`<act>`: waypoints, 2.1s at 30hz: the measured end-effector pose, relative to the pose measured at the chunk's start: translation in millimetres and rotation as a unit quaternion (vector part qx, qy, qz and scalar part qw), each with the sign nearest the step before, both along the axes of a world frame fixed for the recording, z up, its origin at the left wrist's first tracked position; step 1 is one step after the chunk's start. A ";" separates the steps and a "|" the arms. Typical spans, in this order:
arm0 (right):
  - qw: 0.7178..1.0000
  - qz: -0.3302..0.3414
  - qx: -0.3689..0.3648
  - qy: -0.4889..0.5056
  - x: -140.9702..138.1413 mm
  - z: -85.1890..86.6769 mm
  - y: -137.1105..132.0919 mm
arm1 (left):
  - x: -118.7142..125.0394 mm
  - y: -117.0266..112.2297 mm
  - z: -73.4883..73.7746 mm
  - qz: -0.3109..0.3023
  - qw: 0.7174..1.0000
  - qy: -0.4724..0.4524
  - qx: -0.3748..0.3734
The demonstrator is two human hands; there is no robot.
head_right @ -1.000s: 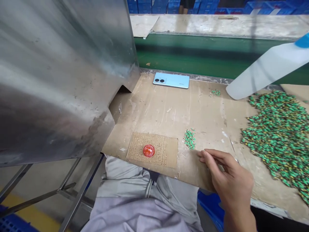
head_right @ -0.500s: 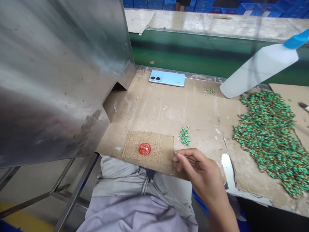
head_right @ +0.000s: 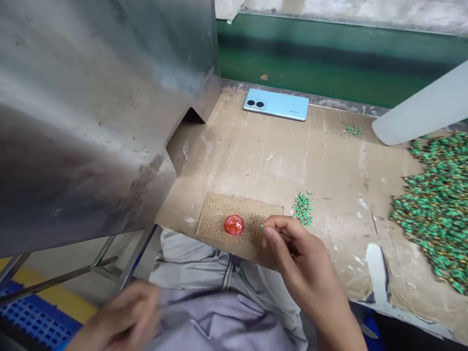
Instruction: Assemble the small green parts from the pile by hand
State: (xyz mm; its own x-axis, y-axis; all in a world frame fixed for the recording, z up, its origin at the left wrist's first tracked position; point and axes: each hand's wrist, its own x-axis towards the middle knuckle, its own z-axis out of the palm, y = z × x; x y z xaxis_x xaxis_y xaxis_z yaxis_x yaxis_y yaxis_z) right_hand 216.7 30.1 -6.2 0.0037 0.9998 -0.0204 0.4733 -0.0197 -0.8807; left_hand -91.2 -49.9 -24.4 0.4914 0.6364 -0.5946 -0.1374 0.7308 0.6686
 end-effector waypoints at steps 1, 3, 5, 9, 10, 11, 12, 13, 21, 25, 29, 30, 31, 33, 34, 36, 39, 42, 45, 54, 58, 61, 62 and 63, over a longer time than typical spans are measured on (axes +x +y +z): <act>0.999 0.010 0.014 -0.028 -2.5 0.4 2.0 | 7.8 4.6 -3.5 -0.011 0.999 -0.026 -0.023; 0.996 0.032 0.033 -0.081 -5.9 -0.9 3.3 | 25.1 14.5 -4.4 -0.023 0.997 -0.054 -0.058; 0.990 0.052 0.051 -0.119 -7.9 -4.2 1.9 | 39.4 23.8 0.6 -0.016 0.998 -0.025 -0.050; 0.981 0.063 0.110 -0.146 -11.5 -14.0 -1.9 | 50.8 37.3 12.7 0.001 0.993 0.115 0.041; 0.979 0.060 0.126 -0.148 -12.6 -16.8 -2.2 | 51.9 39.6 14.4 0.020 0.984 0.161 0.074; 0.977 0.057 0.139 -0.149 -13.6 -19.4 -2.4 | 53.2 41.4 15.5 0.040 0.973 0.203 0.105; 0.976 0.054 0.149 -0.148 -14.5 -21.8 -2.5 | 54.8 42.8 16.0 0.057 0.961 0.236 0.132; 0.975 0.052 0.157 -0.147 -15.3 -23.9 -2.7 | 56.6 43.8 16.1 0.069 0.951 0.260 0.151; 0.965 0.049 0.169 -0.196 -18.7 -31.2 -5.5 | 65.0 44.9 11.6 0.042 0.898 0.368 0.240; 0.961 0.074 0.182 -0.197 -19.6 -31.2 -3.5 | 59.1 44.2 6.6 0.012 0.869 0.402 0.288; 0.953 0.099 0.183 -0.220 -18.8 -30.7 -1.8 | 48.0 44.4 -2.2 -0.016 0.853 0.406 0.327; 0.952 0.103 0.181 -0.222 -18.5 -30.7 -1.5 | 45.4 44.4 -4.4 -0.026 0.849 0.405 0.337; 0.952 0.106 0.180 -0.222 -18.2 -30.7 -1.3 | 43.3 44.4 -6.3 -0.035 0.846 0.404 0.346; 0.952 0.111 0.179 -0.223 -17.9 -30.9 -1.0 | 41.3 44.0 -8.8 -0.041 0.842 0.405 0.355; 0.951 0.114 0.177 -0.224 -17.8 -31.1 -0.9 | 41.1 43.7 -9.4 -0.038 0.840 0.410 0.354; 0.950 0.119 0.176 -0.229 -17.7 -31.5 -0.7 | 42.1 43.1 -9.6 -0.027 0.838 0.420 0.348; 0.949 0.123 0.176 -0.231 -17.5 -32.3 -0.8 | 43.8 42.9 -9.3 -0.023 0.838 0.421 0.346; 0.949 0.124 0.176 -0.230 -17.2 -33.1 -0.8 | 45.1 42.7 -9.3 -0.021 0.838 0.419 0.348; 0.947 0.124 0.179 -0.235 -17.1 -33.6 -0.8 | 46.3 42.2 -9.6 -0.007 0.838 0.432 0.333; 0.942 0.127 0.195 -0.240 -16.6 -34.3 -0.9 | 40.5 44.2 -16.0 -0.036 0.842 0.419 0.338; 0.951 0.123 0.188 -0.214 -16.1 -34.4 0.7 | 44.9 43.3 -13.6 -0.018 0.848 0.422 0.321; 0.954 0.113 0.190 -0.200 -16.3 -34.4 1.3 | 48.8 42.7 -11.1 -0.007 0.851 0.425 0.310; 0.955 0.109 0.193 -0.196 -16.1 -34.0 1.0 | 49.3 42.7 -10.8 -0.008 0.851 0.424 0.310; 0.956 0.104 0.195 -0.191 -15.6 -33.3 0.4 | 49.2 42.7 -10.9 -0.010 0.851 0.424 0.310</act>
